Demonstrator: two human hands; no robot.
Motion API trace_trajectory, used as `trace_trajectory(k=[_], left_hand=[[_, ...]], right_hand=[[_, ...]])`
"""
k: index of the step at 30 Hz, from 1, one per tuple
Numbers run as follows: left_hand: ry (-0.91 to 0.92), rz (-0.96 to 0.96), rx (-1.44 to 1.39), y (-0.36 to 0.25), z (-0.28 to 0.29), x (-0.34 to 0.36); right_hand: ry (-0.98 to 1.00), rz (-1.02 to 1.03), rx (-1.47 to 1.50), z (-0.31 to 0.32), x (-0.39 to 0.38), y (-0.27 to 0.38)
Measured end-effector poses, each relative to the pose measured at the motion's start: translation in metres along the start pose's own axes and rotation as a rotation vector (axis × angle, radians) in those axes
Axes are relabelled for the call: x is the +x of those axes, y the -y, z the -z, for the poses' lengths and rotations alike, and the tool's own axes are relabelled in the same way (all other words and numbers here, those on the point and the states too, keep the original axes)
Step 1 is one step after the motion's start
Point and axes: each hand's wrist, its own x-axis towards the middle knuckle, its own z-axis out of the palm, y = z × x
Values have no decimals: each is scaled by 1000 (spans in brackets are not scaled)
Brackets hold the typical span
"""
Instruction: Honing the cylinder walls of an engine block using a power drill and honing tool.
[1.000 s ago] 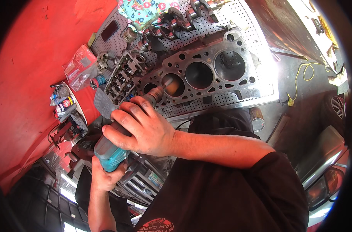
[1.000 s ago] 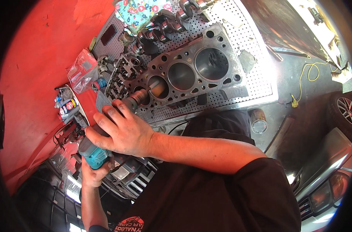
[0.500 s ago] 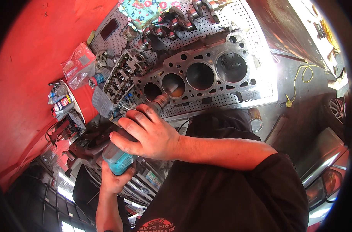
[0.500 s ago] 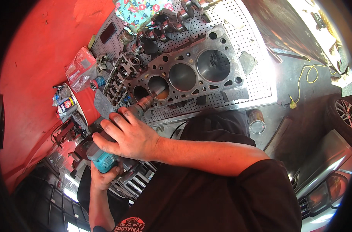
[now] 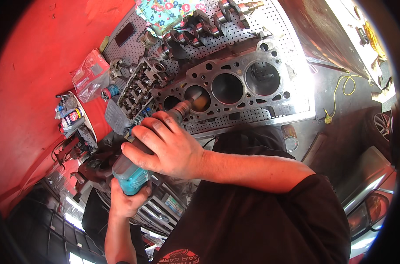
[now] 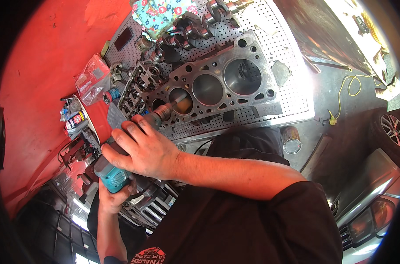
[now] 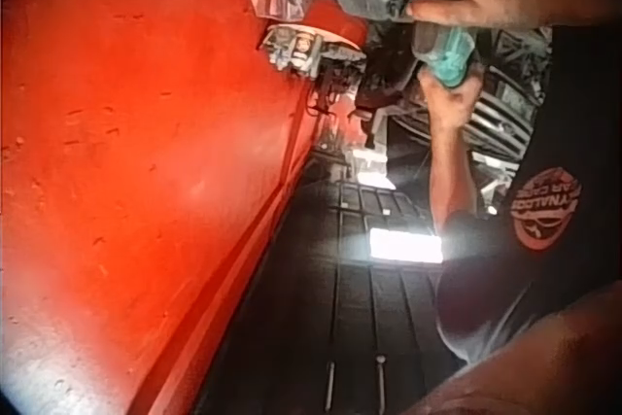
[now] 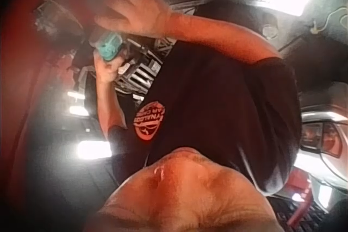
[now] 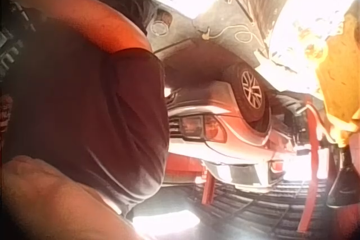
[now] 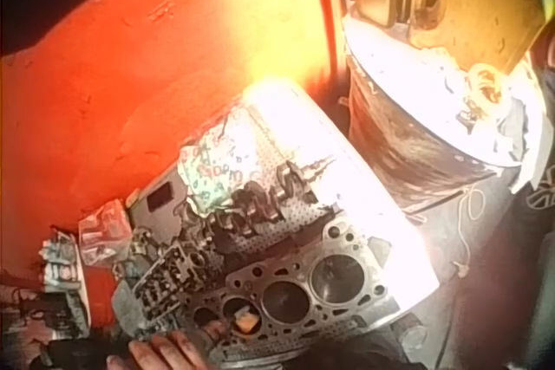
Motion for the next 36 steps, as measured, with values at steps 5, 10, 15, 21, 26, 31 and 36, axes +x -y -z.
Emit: trace_trajectory(k=[5,10,15,21,26,31,36], left_hand=[[8,-23,41,-27,0,9],[29,9,84,-46,6,15],[12,31,95,-54,6,16],[38,30,108,-56,5,17],[73,23,92,-56,3,18],[88,32,89,-55,-1,14],[95,48,56,-47,-3,9]], right_hand=[[-42,-17,-33,0,10,-4],[-82,-21,-63,3,18,-9],[-84,-29,-59,4,22,-11],[-72,-32,-60,7,20,-13],[-61,-44,-57,14,19,-11],[-52,-67,-75,19,14,-6],[-27,-71,-47,21,8,-2]])
